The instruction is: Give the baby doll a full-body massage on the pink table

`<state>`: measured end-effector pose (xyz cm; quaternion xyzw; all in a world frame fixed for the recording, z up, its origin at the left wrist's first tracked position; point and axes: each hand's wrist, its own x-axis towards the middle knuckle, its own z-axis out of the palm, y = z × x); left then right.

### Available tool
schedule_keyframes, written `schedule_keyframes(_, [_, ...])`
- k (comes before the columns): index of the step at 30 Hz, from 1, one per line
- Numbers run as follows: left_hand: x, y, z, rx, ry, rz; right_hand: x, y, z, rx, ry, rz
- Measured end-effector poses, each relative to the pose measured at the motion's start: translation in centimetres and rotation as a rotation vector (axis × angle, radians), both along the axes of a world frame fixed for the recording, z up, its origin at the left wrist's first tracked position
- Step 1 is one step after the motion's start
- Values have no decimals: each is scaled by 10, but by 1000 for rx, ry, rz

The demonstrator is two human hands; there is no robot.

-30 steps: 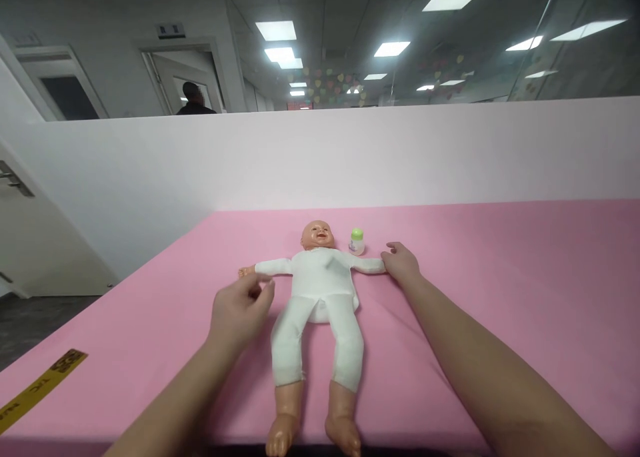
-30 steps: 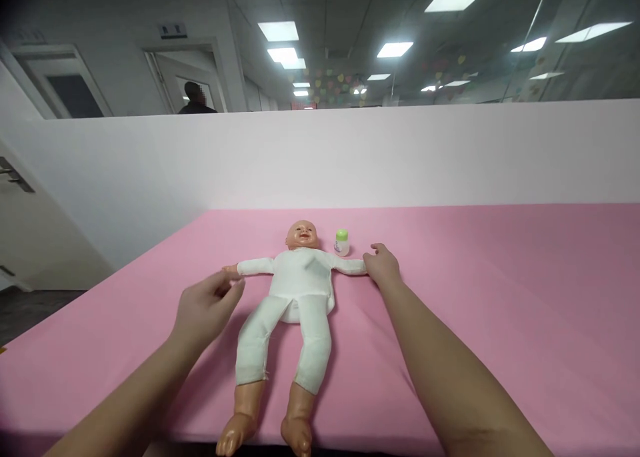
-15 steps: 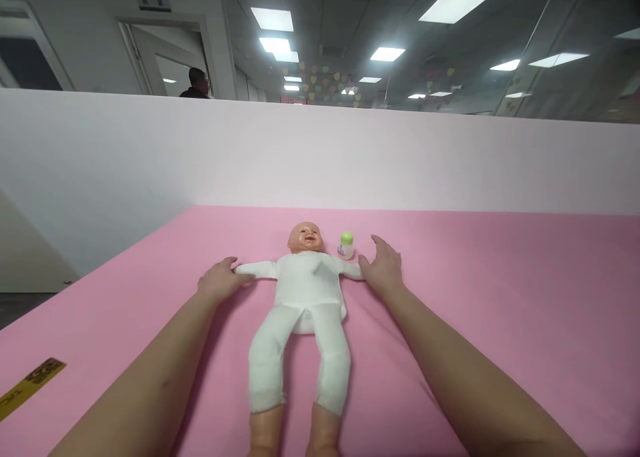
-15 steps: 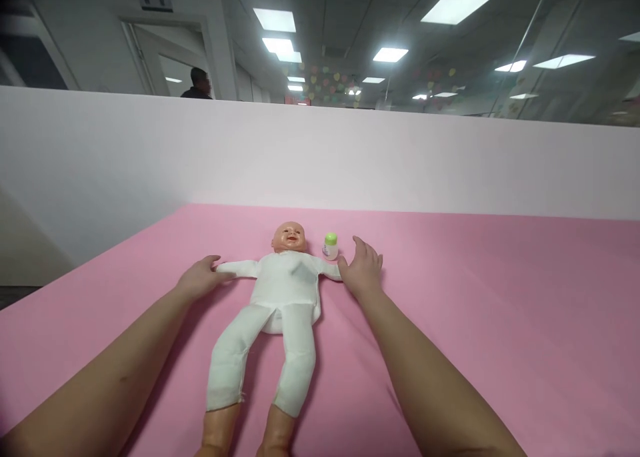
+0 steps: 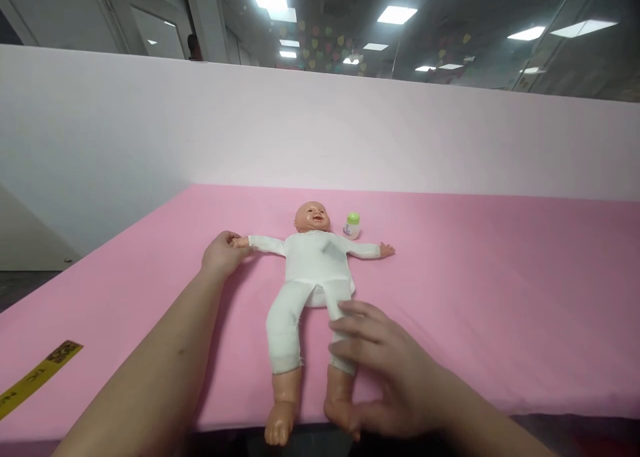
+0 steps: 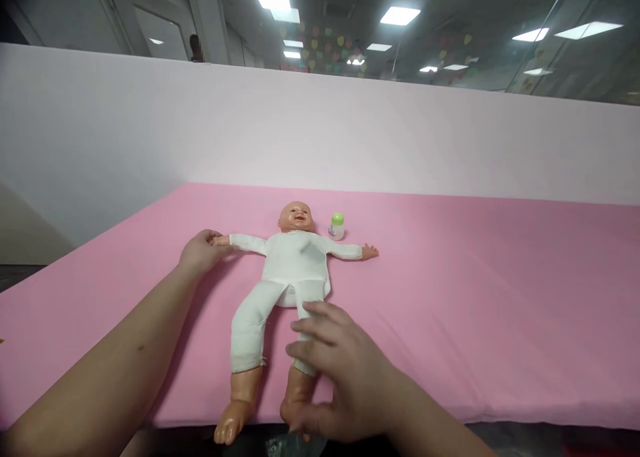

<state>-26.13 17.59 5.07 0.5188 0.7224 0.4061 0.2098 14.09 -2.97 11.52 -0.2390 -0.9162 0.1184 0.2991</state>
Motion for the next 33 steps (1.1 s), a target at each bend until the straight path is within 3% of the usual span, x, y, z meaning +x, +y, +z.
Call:
schedule_keyframes(6, [24,3,-7,198,-340,118,-1,-38,-50,40,-140,-199])
schedule_keyframes(9, [36,9,-12,201,-579,48,-6,-46,-65,22,-170,-301])
schedule_keyframes(18, [79,0,-13,102,-901,-252,-21,-51,-70,-44,-209,-482])
schedule_keyframes(22, [90,-1,-15,76,-914,-205,-15,-54,-77,-70,-67,-497])
schedule_keyframes(25, [91,0,-14,93,-776,-124,-5,-57,-78,-46,66,-508])
schedule_keyframes(28, [94,-5,-8,140,-369,-56,1,-56,-70,22,157,-523])
schedule_keyframes(33, [112,-22,6,292,181,-196,-3,-32,-33,129,234,-460])
